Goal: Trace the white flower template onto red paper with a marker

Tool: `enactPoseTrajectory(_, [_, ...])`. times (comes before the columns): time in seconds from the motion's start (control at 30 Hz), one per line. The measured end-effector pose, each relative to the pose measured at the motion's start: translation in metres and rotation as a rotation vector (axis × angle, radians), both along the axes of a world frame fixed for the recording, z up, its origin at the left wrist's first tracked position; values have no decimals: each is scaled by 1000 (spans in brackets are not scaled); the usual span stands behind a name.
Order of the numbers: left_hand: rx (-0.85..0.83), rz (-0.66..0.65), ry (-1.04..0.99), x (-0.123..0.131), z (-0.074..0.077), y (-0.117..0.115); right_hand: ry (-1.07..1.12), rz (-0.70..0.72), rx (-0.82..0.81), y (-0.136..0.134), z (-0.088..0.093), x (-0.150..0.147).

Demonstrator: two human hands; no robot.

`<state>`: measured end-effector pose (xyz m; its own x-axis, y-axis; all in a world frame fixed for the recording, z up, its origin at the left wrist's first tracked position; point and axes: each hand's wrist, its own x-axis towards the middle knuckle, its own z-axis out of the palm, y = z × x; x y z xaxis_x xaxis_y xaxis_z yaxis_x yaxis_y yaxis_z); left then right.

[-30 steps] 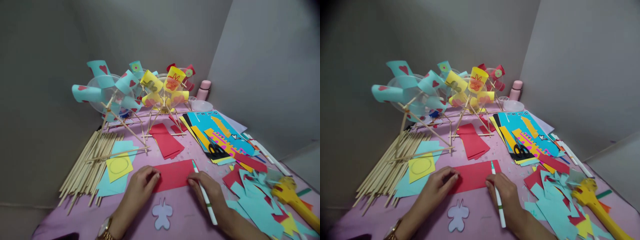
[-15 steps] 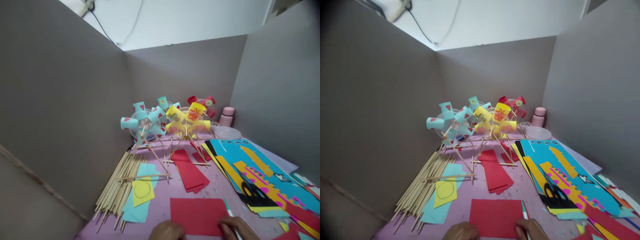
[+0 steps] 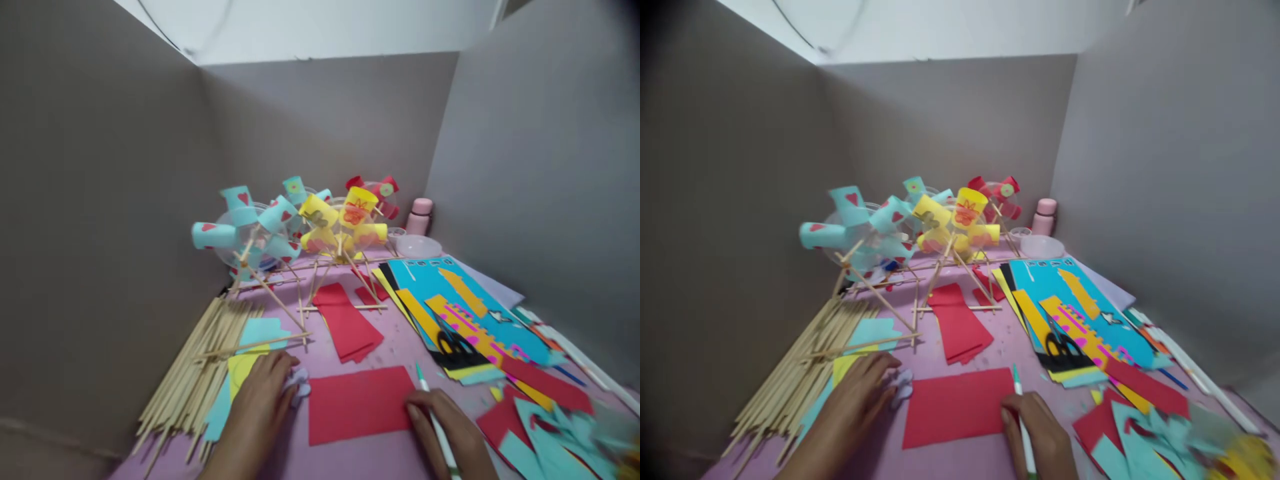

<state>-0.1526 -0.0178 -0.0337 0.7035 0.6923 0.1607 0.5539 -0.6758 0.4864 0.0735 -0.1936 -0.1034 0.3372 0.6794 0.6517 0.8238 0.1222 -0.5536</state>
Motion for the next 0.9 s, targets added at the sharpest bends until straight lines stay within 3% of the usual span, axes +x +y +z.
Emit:
enactPoseTrajectory(0.07, [78, -57, -28, 5, -16, -11, -12, -35, -45, 0, 4, 2])
enactPoseTrajectory(0.17, [648, -281, -25, 15, -45, -33, -85, -14, -72, 1, 4, 4])
enactPoseTrajectory(0.23, [849, -327, 26, 22, -62, -43, -164, 21, -72, 1, -1, 4])
enactPoseTrajectory(0.3, [949, -328, 65, 26, -74, -48, -249, 41, -80, 2, -6, 3])
enactPoseTrajectory(0.47, [1005, -380, 147, 22, -84, -44, -341, 18, -122, 2, -8, 1])
enactPoseTrajectory(0.67, [1059, -413, 158, 20, -86, -47, -424, 118, -188, -2, 14, 8])
enactPoseTrajectory(0.73, [1049, -406, 174, 21, -87, -49, -315, 124, -205, -3, 28, 9])
enactPoseTrajectory(0.9, [988, -372, 161, 21, -95, -55, 218, 136, -263, 11, 59, 1])
